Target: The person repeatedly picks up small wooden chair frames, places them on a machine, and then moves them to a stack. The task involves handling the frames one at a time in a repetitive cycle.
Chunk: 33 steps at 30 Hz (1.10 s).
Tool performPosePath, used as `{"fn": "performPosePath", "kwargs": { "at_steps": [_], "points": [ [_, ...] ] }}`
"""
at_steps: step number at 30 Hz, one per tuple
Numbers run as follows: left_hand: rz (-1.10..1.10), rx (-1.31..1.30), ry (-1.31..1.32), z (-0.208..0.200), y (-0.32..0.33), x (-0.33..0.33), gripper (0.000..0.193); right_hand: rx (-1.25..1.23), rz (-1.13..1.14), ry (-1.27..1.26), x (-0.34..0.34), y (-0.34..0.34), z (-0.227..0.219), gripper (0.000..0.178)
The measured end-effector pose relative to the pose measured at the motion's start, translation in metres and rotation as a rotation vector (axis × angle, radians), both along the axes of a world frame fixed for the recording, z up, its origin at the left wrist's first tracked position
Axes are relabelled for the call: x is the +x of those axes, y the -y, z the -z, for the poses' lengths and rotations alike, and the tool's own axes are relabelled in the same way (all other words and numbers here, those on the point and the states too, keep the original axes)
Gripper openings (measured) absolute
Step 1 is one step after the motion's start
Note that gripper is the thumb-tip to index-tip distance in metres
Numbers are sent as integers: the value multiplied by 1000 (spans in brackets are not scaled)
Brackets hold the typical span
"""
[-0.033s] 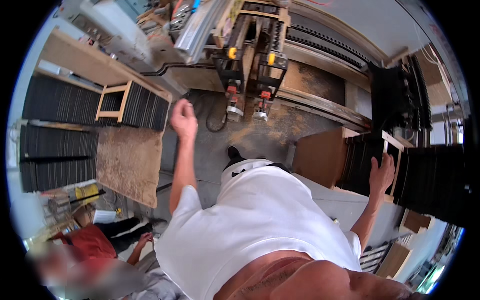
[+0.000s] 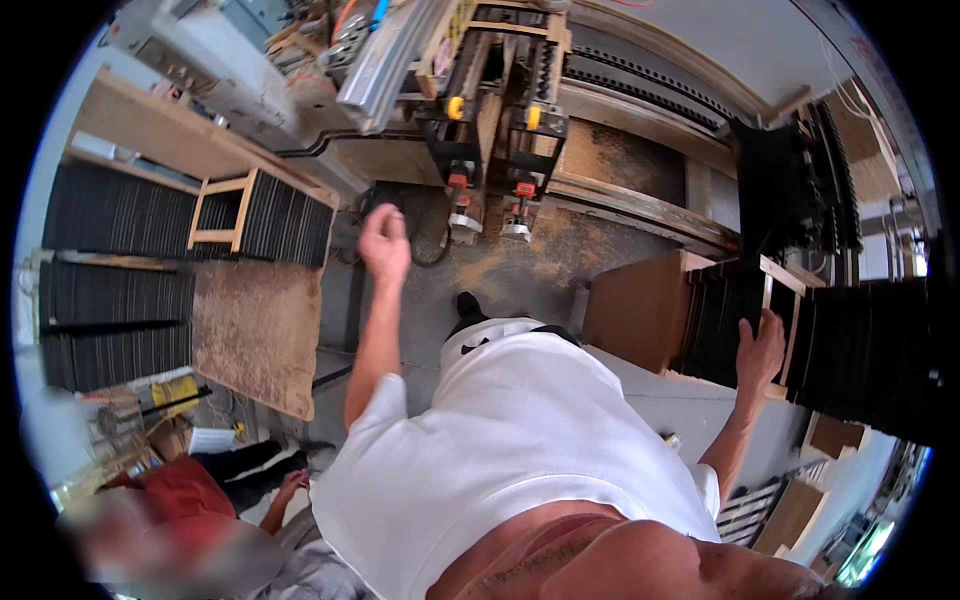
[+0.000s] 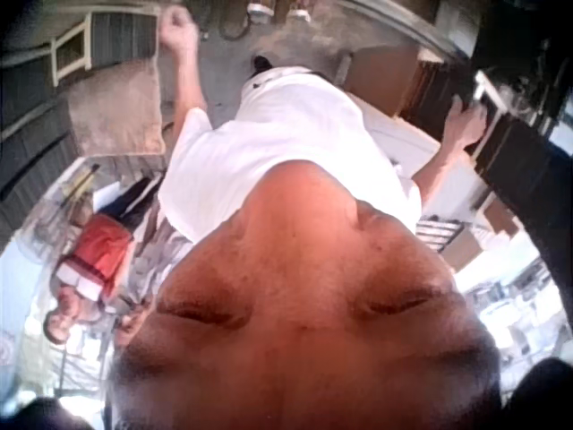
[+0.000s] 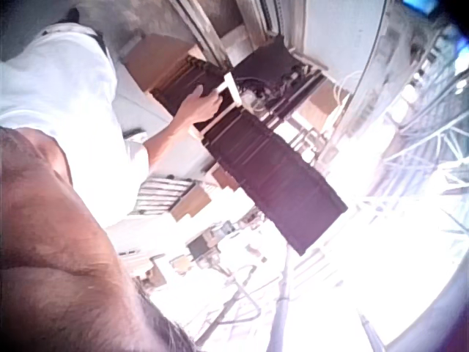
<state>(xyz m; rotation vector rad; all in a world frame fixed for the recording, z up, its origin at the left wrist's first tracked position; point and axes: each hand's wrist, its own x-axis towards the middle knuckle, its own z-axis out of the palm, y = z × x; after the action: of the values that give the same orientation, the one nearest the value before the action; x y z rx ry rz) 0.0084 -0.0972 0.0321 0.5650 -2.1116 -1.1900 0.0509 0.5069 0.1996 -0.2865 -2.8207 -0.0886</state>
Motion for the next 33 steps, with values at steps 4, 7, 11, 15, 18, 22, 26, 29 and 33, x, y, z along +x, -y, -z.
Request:
{"fn": "performPosePath", "kwargs": {
  "at_steps": [4, 7, 11, 15, 18, 22, 26, 29, 33],
  "points": [
    [301, 238, 170, 25, -87, -40, 20, -348, 163, -23, 25, 8, -8, 38],
    [409, 261, 203, 19, -103, -91, 22, -454, 184, -96, 29, 6, -1, 35],
    [459, 220, 112, -2, -115, -176, 24, -434, 268, -61, 21, 7, -6, 35],
    [445, 432, 48, -4, -104, -278, 25, -422, 304, -52, 3, 15, -13, 31],
    [404, 682, 149, -18, -108, -344, 27, -429, 340, -119, 2, 17, -22, 27],
    [416, 1061, 218, -9, -89, -439, 61, -400, 291, -198, -17, 33, -53, 25],
    [316, 1228, 124, 11, -78, -510, 55, -288, -63, -307, -72, 70, -66, 26],
    [341, 1339, 77, 27, -67, -539, 34, -429, -201, -206, -137, 116, -77, 21],
    [350, 1439, 27, 25, -63, -505, 22, -447, -521, -159, -238, 161, -42, 22]
  ]
}}
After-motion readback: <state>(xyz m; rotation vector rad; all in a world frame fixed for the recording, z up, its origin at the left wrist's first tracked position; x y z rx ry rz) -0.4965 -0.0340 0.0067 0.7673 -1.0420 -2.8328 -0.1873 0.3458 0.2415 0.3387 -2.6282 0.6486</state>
